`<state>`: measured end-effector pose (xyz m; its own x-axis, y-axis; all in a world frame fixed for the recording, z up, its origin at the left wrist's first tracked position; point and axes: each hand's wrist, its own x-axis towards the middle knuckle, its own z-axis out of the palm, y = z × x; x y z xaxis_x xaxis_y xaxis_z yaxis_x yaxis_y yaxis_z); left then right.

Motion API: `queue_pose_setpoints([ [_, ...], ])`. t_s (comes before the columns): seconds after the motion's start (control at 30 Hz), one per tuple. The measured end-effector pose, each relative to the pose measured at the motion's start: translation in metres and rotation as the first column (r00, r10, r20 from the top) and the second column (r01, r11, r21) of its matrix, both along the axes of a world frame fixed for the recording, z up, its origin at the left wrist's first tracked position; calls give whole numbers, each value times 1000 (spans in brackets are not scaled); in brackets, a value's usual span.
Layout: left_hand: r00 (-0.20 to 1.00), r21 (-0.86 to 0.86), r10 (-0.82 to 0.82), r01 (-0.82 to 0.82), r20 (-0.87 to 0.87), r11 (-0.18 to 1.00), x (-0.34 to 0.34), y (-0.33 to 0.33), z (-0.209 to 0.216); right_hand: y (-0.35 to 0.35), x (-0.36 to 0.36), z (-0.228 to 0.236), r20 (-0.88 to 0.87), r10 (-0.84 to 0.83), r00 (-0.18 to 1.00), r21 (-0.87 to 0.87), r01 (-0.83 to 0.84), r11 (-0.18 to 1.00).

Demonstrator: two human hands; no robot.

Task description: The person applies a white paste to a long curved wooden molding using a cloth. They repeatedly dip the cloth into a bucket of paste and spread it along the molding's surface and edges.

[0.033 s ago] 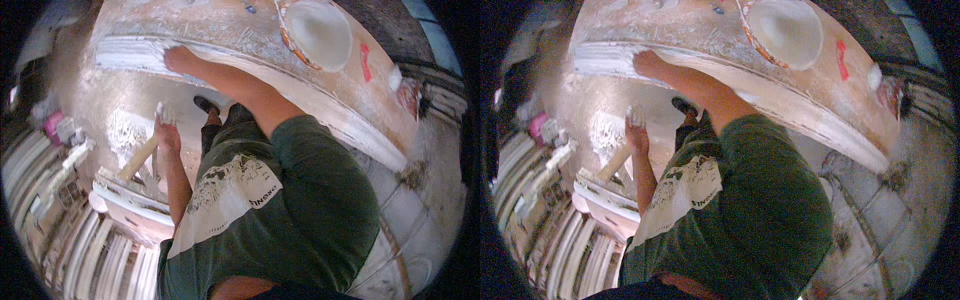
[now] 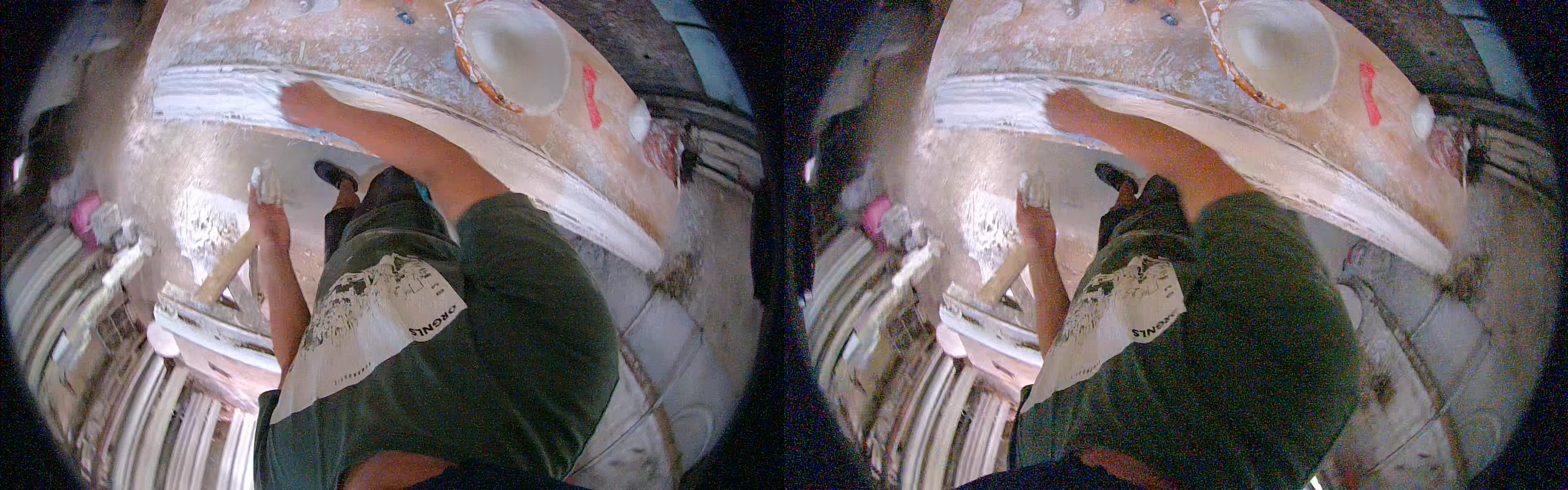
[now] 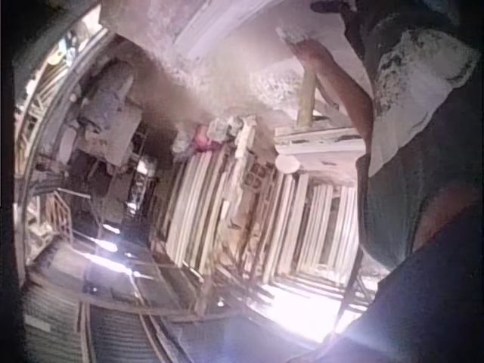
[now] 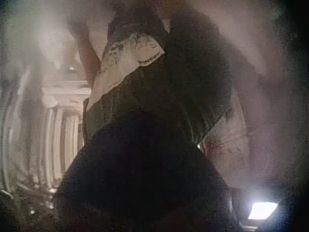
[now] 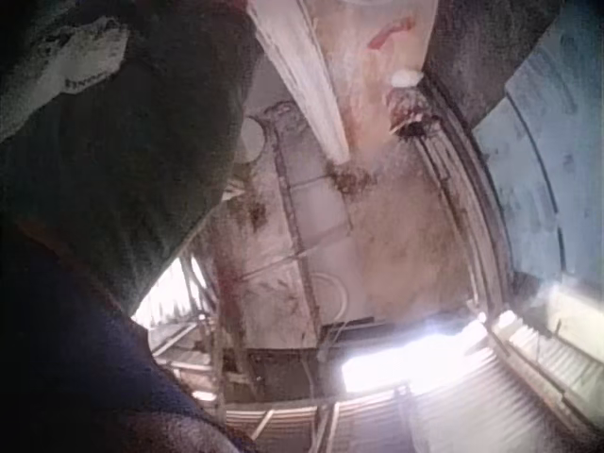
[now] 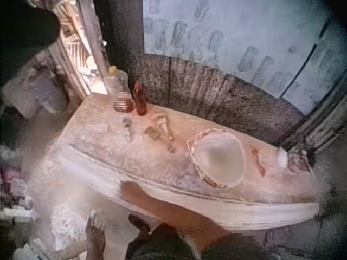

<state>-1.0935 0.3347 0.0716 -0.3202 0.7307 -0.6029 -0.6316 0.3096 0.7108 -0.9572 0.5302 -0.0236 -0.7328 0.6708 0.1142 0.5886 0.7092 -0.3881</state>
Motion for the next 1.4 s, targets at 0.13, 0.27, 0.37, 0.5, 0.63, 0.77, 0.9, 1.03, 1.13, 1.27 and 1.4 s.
queue_pose_setpoints([
  [0.13, 985, 21, -169, 170, -44, 985, -40, 62, 11, -67, 152, -34, 327, -74, 942, -259, 164, 952],
  [0.27, 972, 68, -203, 212, -119, 975, -63, 108, 44, -154, 269, 38, 526, -287, 801, -289, 486, 825],
  [0.37, 994, 20, -108, 108, -26, 994, -49, 123, 71, -169, 282, 44, 684, -160, 711, -242, 429, 870],
  [0.5, 982, -8, -188, 188, -30, 982, -81, 137, 55, -133, 219, -28, 526, -180, 831, -214, 335, 918],
  [0.63, 974, 42, -224, 223, 31, 974, -135, 155, 2, -37, 58, -5, 320, -161, 934, -408, 289, 866],
  [0.77, 987, 171, -145, 132, 64, 976, -167, 172, -1, 42, -69, 33, 251, 108, 962, -360, -11, 933],
  [0.9, 995, 148, -74, 63, 68, 987, -207, 186, -3, 94, -182, 29, 180, -18, 984, -304, 73, 950],
  [1.03, 995, 103, -76, 70, 57, 992, -261, 205, 0, 139, -281, 4, 116, -46, 992, -260, 76, 963],
  [1.13, 991, 191, -133, 130, 1, 973, -310, 218, -5, 177, -331, -12, 7, 16, 1000, -134, -15, 991],
  [1.27, 984, 222, -170, 177, -51, 959, -367, 242, -18, 171, -320, 5, 10, 20, 1000, -79, -19, 997],
  [1.4, 978, 129, -199, 191, 54, 973, -391, 275, -11, 113, -249, 26, 206, -190, 960, -321, 250, 913],
])
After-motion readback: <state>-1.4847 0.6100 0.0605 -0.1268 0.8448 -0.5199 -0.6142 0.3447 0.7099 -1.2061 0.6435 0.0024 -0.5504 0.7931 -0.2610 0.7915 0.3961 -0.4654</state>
